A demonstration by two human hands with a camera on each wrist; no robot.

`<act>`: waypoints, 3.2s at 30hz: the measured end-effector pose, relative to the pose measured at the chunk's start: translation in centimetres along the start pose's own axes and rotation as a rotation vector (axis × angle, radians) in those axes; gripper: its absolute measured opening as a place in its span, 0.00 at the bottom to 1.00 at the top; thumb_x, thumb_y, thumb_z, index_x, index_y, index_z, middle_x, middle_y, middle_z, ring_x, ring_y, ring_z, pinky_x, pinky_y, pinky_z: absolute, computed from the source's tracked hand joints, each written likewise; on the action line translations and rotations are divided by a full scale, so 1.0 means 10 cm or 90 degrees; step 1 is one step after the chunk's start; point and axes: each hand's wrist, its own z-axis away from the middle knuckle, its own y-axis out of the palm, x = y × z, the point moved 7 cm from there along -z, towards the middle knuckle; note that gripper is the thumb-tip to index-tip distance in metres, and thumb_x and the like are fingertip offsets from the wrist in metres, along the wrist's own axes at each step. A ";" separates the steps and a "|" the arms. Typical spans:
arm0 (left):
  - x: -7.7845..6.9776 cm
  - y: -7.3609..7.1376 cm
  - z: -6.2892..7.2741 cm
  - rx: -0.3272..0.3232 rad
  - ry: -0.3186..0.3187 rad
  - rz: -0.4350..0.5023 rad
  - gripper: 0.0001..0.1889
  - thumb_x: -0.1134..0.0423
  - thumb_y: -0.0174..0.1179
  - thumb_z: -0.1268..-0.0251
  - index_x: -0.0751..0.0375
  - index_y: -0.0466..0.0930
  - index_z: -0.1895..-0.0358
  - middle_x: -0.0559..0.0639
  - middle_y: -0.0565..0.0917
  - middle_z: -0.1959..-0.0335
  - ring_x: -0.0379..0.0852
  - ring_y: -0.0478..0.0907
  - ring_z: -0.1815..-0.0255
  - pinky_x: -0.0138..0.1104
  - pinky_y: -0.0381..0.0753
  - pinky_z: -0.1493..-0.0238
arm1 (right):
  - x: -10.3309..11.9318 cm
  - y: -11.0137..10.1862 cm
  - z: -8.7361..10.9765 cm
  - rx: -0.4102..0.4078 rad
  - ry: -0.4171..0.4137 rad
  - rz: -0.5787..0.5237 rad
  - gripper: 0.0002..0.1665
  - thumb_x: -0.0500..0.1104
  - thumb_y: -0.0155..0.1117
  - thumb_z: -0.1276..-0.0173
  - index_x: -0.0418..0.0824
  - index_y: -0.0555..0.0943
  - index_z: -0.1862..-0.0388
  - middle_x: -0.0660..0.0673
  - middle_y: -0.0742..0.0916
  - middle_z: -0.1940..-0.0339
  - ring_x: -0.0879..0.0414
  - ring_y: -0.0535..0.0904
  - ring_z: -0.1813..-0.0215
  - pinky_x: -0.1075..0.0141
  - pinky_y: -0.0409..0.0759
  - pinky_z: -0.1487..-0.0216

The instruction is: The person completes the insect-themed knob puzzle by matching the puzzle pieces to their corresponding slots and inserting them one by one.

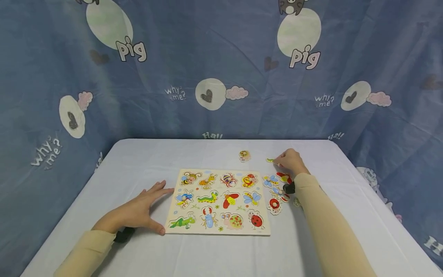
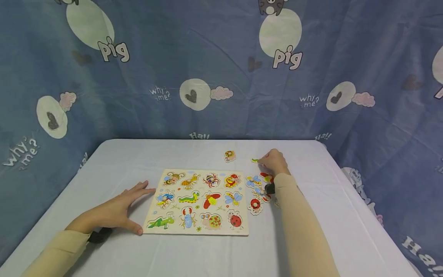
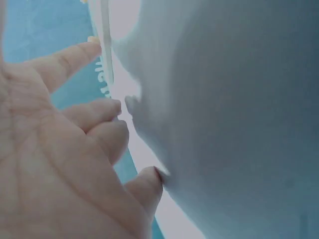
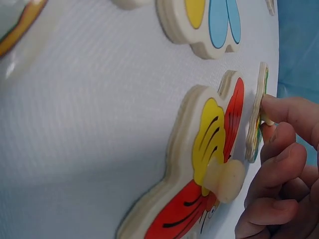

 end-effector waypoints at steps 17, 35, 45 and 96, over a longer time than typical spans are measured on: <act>-0.01 -0.04 -0.03 0.029 0.016 0.040 0.66 0.41 0.89 0.67 0.55 0.65 0.17 0.70 0.52 0.12 0.77 0.43 0.12 0.79 0.36 0.21 | 0.11 -0.01 0.03 -0.018 -0.025 -0.003 0.17 0.47 0.69 0.23 0.32 0.87 0.53 0.40 0.88 0.58 0.50 0.78 0.59 0.63 0.77 0.57; 0.06 0.03 -0.04 0.032 0.011 0.053 0.66 0.42 0.89 0.66 0.53 0.64 0.16 0.68 0.50 0.11 0.75 0.41 0.11 0.78 0.33 0.20 | 0.06 -0.01 0.03 -0.006 -0.059 -0.013 0.18 0.47 0.66 0.23 0.31 0.86 0.51 0.39 0.87 0.57 0.53 0.78 0.63 0.68 0.78 0.64; 0.08 0.03 -0.05 0.034 0.006 0.050 0.67 0.41 0.89 0.66 0.54 0.64 0.16 0.68 0.50 0.11 0.76 0.41 0.11 0.78 0.33 0.20 | 0.10 0.01 0.11 0.007 -0.081 -0.004 0.21 0.49 0.69 0.23 0.31 0.85 0.49 0.43 0.86 0.64 0.55 0.79 0.66 0.68 0.78 0.66; 0.04 0.02 -0.04 0.037 -0.009 0.073 0.64 0.45 0.90 0.66 0.56 0.68 0.18 0.69 0.53 0.12 0.76 0.42 0.11 0.78 0.35 0.20 | 0.94 0.55 0.97 0.078 -0.281 -0.032 0.12 0.48 0.73 0.30 0.39 0.87 0.64 0.53 0.76 0.83 0.59 0.68 0.76 0.67 0.67 0.74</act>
